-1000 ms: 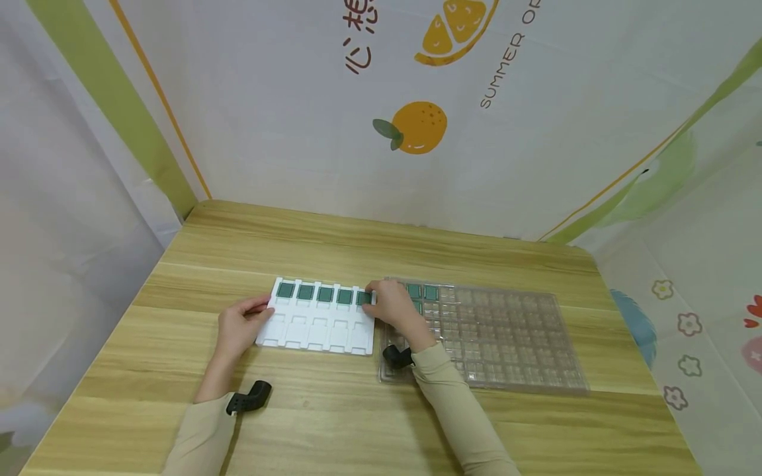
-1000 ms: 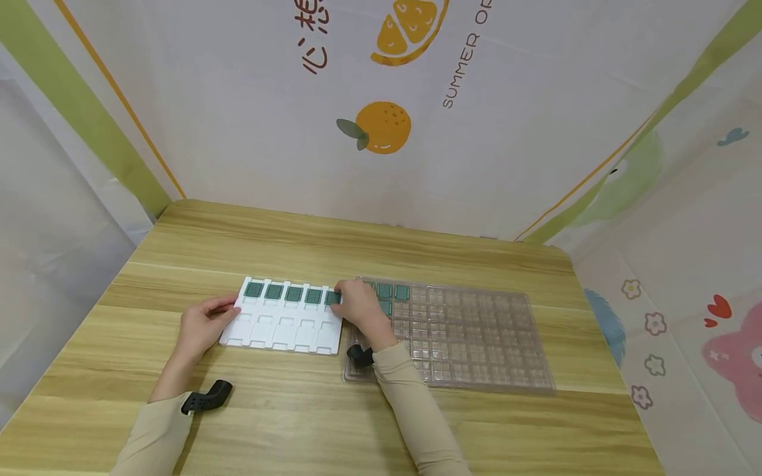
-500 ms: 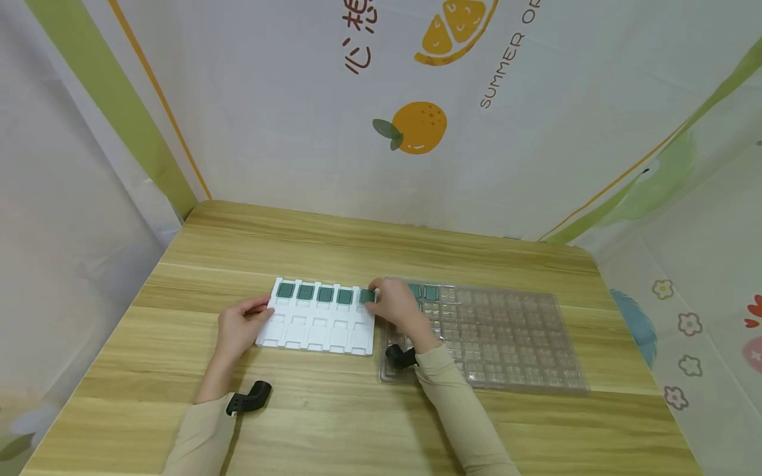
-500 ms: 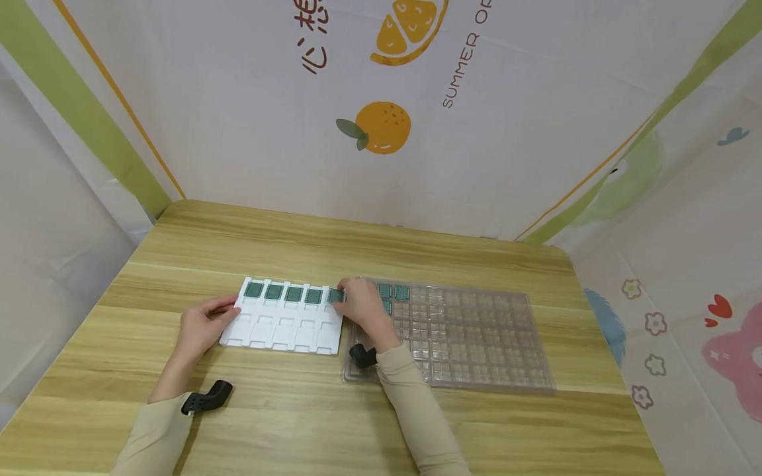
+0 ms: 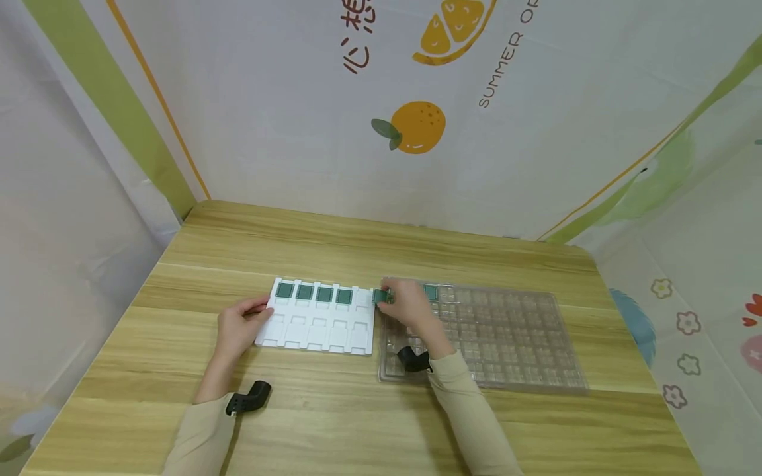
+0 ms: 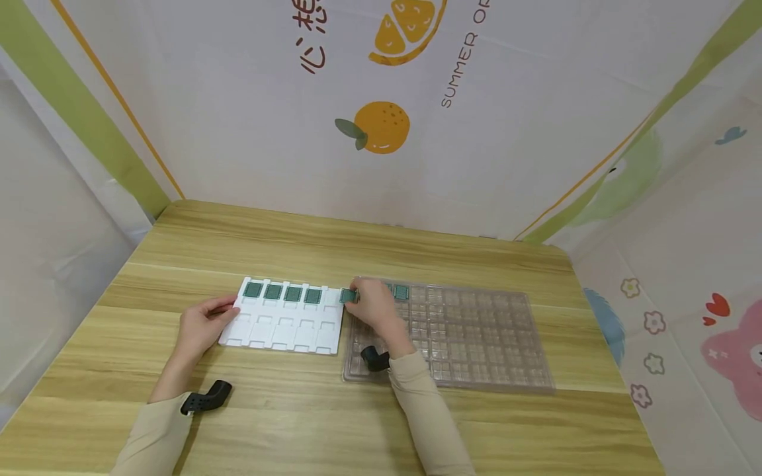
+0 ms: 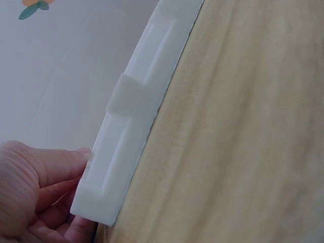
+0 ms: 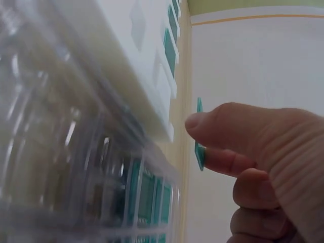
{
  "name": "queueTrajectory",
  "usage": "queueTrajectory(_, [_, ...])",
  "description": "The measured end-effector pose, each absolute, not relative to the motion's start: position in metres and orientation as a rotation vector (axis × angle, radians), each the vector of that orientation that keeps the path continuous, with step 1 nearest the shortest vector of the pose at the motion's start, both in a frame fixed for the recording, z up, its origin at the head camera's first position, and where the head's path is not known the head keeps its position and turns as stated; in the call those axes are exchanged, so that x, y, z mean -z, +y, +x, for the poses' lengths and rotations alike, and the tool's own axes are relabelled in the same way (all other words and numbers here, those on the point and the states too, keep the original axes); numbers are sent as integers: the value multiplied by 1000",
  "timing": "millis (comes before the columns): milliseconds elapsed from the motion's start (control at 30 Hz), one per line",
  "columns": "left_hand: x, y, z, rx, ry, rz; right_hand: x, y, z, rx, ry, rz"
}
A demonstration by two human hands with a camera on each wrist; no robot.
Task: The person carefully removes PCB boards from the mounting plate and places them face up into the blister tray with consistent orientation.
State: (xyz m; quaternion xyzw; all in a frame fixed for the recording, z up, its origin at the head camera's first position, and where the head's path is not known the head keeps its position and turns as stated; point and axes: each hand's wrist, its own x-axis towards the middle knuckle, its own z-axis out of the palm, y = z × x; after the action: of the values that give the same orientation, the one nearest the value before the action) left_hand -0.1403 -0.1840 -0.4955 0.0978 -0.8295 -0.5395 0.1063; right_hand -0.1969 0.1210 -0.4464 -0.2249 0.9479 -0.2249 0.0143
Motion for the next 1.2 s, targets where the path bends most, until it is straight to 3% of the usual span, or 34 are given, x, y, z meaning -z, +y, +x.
queueTrajectory(1200, [495, -183, -140, 1569, -2454, 298, 441, 197, -183, 761, 2964, -533])
